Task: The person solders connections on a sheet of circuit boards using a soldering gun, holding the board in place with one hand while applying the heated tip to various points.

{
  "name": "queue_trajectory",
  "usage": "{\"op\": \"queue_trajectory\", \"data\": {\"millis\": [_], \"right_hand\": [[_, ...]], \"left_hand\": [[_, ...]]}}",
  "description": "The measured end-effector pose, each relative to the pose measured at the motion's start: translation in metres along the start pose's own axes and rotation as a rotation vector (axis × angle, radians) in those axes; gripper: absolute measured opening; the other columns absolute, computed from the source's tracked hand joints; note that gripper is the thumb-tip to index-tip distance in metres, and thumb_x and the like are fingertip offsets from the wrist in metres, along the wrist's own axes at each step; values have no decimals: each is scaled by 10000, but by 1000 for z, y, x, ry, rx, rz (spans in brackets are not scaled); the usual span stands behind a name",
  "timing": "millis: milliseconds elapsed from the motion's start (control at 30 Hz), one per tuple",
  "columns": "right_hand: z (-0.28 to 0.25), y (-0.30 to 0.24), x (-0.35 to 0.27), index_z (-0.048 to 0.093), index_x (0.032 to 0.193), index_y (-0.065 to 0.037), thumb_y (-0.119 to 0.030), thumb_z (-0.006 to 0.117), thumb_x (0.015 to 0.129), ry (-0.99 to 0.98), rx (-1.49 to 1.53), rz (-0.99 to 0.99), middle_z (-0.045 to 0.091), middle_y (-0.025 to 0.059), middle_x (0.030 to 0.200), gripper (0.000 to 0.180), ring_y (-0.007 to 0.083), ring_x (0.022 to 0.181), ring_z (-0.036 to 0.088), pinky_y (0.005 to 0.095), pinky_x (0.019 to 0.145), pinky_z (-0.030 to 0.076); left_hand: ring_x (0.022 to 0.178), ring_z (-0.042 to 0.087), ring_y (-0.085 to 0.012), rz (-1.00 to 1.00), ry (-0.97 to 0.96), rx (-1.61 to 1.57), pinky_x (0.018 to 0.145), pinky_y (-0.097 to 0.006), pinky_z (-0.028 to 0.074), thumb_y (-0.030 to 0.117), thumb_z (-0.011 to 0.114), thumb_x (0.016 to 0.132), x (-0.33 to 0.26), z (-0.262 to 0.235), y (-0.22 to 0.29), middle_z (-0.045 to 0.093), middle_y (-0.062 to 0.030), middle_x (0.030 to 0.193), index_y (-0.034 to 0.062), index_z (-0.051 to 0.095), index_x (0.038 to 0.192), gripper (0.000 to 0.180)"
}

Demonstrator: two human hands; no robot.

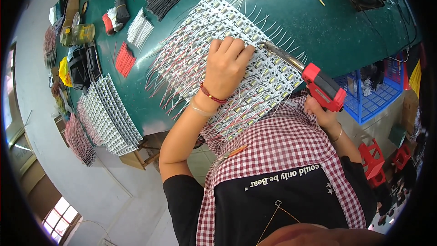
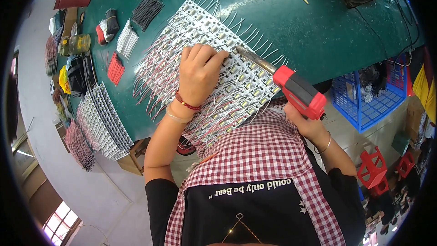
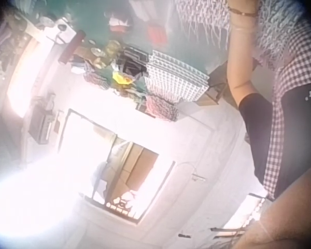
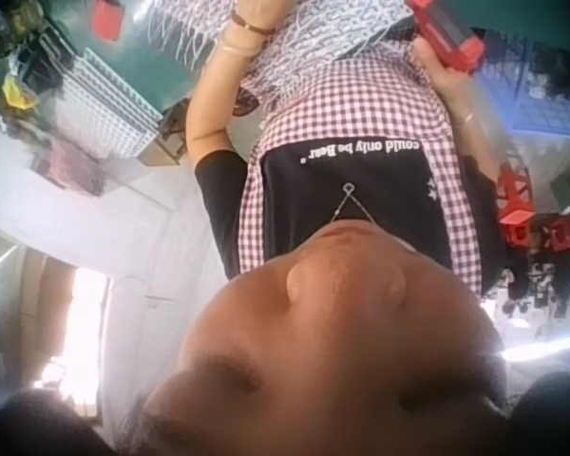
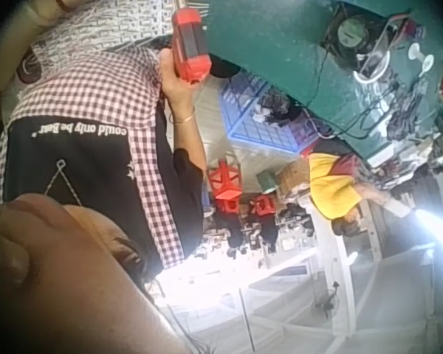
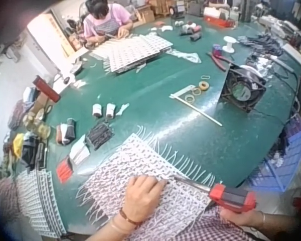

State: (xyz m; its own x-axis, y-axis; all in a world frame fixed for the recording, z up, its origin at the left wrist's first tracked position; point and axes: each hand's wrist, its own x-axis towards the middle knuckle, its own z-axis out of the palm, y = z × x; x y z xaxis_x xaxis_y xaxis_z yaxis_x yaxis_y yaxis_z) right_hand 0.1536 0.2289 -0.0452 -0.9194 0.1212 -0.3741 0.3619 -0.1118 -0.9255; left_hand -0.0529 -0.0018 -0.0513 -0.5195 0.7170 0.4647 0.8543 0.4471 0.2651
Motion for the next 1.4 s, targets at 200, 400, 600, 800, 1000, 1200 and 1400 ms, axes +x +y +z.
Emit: {"op": "queue_trajectory", "data": {"millis": [200, 400, 600, 800, 1000, 1200, 1400], "right_hand": [[-3, 10, 0, 646, 995, -22, -93, 674, 907, 12, -35, 10, 640, 14, 840, 117, 101, 762, 602, 271, 674, 481], [-4, 20, -1, 645, 1055, -23, -98, 683, 901, -3, -148, -65, 652, 18, 900, 175, 113, 821, 612, 286, 729, 496], [0, 1, 2, 638, 975, -14, -77, 659, 904, 13, 25, -33, 638, 26, 818, 97, 110, 727, 603, 274, 656, 489], [-1, 4, 3, 629, 926, -6, -66, 646, 902, 23, -19, -96, 628, 35, 778, 67, 111, 691, 595, 275, 625, 482], [-1, 5, -2, 626, 921, -2, -60, 643, 898, 71, -7, -92, 619, 34, 769, 64, 118, 683, 588, 279, 621, 478], [-12, 14, -11, 620, 929, -13, -81, 645, 903, 27, 51, -89, 610, 29, 778, 77, 119, 711, 583, 284, 636, 472], [-11, 19, -18, 625, 943, -34, -89, 646, 910, -17, 8, -5, 609, 19, 812, 68, 116, 738, 577, 281, 674, 470]], "left_hand": [[775, 504, -208, -31, -35, -38, 682, -344, 387, 56, 612, 744, -1, 0, 0, 487, -41, 798, 62, 662, 913, 177], [737, 489, -214, -45, -10, -79, 669, -345, 390, -13, 619, 726, 0, 1, 1, 465, -36, 760, 88, 679, 903, 213], [736, 490, -209, -40, -13, -60, 674, -340, 385, -5, 620, 732, 0, 2, 0, 467, -33, 757, 90, 678, 895, 197], [744, 513, -196, -32, -17, 21, 686, -331, 377, 3, 641, 721, 0, 1, 1, 505, -15, 763, 105, 682, 887, 200], [791, 529, -186, 1, 20, 60, 716, -345, 389, 78, 612, 732, 3, -13, 5, 504, -24, 805, 82, 653, 892, 164], [805, 528, -194, 43, -68, -14, 725, -348, 395, 90, 604, 740, 0, -2, 12, 497, -30, 817, 77, 650, 922, 189], [817, 518, -203, 41, -106, -20, 722, -347, 395, 83, 595, 740, -5, 1, 13, 501, -48, 834, 51, 641, 930, 198]]}}
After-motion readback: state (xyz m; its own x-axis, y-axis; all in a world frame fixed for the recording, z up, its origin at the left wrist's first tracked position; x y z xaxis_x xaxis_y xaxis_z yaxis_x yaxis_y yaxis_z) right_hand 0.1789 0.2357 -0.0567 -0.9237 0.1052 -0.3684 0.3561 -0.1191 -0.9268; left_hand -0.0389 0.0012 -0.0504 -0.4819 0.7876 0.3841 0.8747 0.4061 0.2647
